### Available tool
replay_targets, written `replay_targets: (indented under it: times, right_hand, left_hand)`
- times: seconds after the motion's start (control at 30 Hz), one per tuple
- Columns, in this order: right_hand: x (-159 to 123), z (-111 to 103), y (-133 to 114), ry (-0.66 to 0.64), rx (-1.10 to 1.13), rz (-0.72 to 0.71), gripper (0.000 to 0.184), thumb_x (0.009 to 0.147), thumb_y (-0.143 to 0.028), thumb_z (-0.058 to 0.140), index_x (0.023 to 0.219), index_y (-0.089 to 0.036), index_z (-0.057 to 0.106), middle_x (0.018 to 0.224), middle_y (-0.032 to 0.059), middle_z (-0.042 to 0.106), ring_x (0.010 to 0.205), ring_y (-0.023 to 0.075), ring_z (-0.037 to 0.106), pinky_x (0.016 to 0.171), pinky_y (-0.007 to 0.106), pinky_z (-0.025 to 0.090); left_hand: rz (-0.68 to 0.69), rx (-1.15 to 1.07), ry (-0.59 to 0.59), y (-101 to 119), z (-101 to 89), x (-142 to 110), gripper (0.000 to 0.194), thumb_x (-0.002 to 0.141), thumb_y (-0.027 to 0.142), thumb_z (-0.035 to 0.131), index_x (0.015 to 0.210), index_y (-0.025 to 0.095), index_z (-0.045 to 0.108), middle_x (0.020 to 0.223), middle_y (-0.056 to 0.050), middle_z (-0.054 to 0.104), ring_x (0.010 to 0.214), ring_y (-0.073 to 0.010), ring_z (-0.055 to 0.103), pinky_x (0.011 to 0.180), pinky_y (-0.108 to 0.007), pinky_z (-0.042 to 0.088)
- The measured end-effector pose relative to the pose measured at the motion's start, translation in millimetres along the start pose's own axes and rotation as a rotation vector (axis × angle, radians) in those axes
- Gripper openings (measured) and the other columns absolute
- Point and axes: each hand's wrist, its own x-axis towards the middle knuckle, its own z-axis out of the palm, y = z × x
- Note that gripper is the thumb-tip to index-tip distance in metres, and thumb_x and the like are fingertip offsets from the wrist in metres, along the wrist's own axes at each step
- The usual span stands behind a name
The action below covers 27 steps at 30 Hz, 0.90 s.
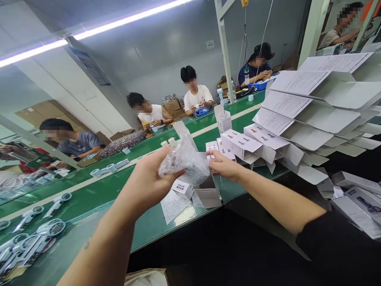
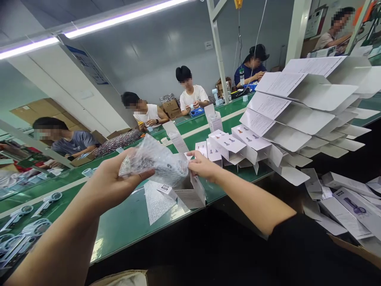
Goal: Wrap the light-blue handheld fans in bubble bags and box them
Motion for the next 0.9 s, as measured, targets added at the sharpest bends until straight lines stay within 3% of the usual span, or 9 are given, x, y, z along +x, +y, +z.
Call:
replay_targets:
  times: [0.1,0.23,0.33,0.43,0.5,0.6,0.73,0.83,0.9]
  right_hand:
    - [-4.0,3.1,12.6,0.086,0.087,-0.103,0.044,0.072,-0.022,0.056,0.106,-0.024,0.028,0.057,-0.0131,0.048,0.049,0.0083,0.045,0.052,0.019,0.036]
    - [8.3,-4.4,11.6,-0.062,0.131,-0.104,0.046,0.068,-0.023,0.063,0.096,-0.024,0.027,0.056,-0.0142,0.051,0.048,0.0076,0.043,0.052,0.019,0.033]
    - [17.7,-9.3,7.1,-0.171,0.185,-0.062,0.041,0.071,-0.025,0.065,0.092,-0.024,0.029,0.069,-0.0093,0.060,0.055,0.0075,0.049,0.058,0.021,0.038]
    - [20.4,-11.1,4.9,-0.284,0.138,-0.065,0.040,0.073,-0.029,0.068,0.094,-0.022,0.036,0.081,-0.0036,0.065,0.063,0.0082,0.054,0.064,0.022,0.041]
    - [14.5,-13.5,5.8,-0.302,0.091,-0.080,0.041,0.074,-0.034,0.070,0.101,-0.021,0.042,0.087,0.0000,0.065,0.071,0.0108,0.058,0.069,0.025,0.044]
    - [-7.3,-16.8,16.0,-0.221,0.076,-0.118,0.058,0.078,-0.048,0.065,0.122,-0.022,0.039,0.119,0.0099,0.057,0.104,0.0191,0.059,0.088,0.035,0.045]
    - [-36.3,-3.1,48.2,-0.093,-0.307,-0.218,0.111,0.058,-0.042,0.083,0.143,-0.025,0.014,0.148,0.0172,0.030,0.135,0.0302,0.034,0.108,0.047,0.030]
    - [-41.2,12.5,66.5,0.039,-0.557,-0.232,0.098,0.064,-0.037,0.079,0.141,-0.021,0.021,0.138,0.0187,0.042,0.126,0.0336,0.044,0.102,0.050,0.037]
    - [-39.1,16.6,67.1,0.046,-0.610,-0.174,0.089,0.068,-0.038,0.075,0.138,-0.021,0.023,0.127,0.0173,0.051,0.114,0.0330,0.054,0.092,0.050,0.045]
  left_hand:
    - [-0.021,-0.067,0.069,-5.8,3.1,5.7,0.028,0.072,0.043,0.068,0.092,0.024,0.063,0.082,0.001,0.067,0.074,-0.0188,0.062,0.068,-0.028,0.051]
    - [-0.066,-0.183,0.075,-31.6,0.4,10.9,0.037,0.069,0.046,0.071,0.097,0.023,0.063,0.090,-0.002,0.069,0.080,-0.0209,0.064,0.073,-0.030,0.052]
    - [-0.056,-0.098,-0.155,-37.0,1.4,20.8,0.028,0.074,0.039,0.064,0.097,0.022,0.064,0.095,-0.004,0.069,0.085,-0.0217,0.064,0.077,-0.032,0.051]
    - [0.101,0.106,-0.470,-24.6,15.0,32.7,0.020,0.077,0.025,0.054,0.094,0.023,0.065,0.098,-0.003,0.067,0.090,-0.0208,0.062,0.080,-0.031,0.048]
    - [0.175,0.146,-0.580,-17.7,30.2,36.8,0.024,0.077,0.020,0.050,0.098,0.024,0.063,0.105,-0.004,0.065,0.095,-0.0205,0.060,0.083,-0.030,0.047]
    - [0.182,0.261,-0.508,-21.8,52.6,33.6,0.028,0.083,0.028,0.049,0.109,0.021,0.056,0.122,-0.009,0.058,0.109,-0.0247,0.054,0.090,-0.037,0.043]
    - [0.170,0.545,-0.463,-37.2,62.6,25.1,0.028,0.085,0.026,0.047,0.111,0.020,0.055,0.118,-0.012,0.060,0.106,-0.0309,0.051,0.089,-0.050,0.038]
    - [0.172,0.520,-0.558,-41.1,54.5,23.4,0.031,0.084,0.029,0.052,0.115,0.024,0.055,0.115,-0.009,0.062,0.107,-0.0309,0.050,0.090,-0.050,0.036]
    - [0.138,0.451,-0.491,-42.9,51.0,20.8,0.032,0.087,0.037,0.050,0.117,0.026,0.054,0.117,-0.008,0.061,0.110,-0.0292,0.049,0.093,-0.049,0.035]
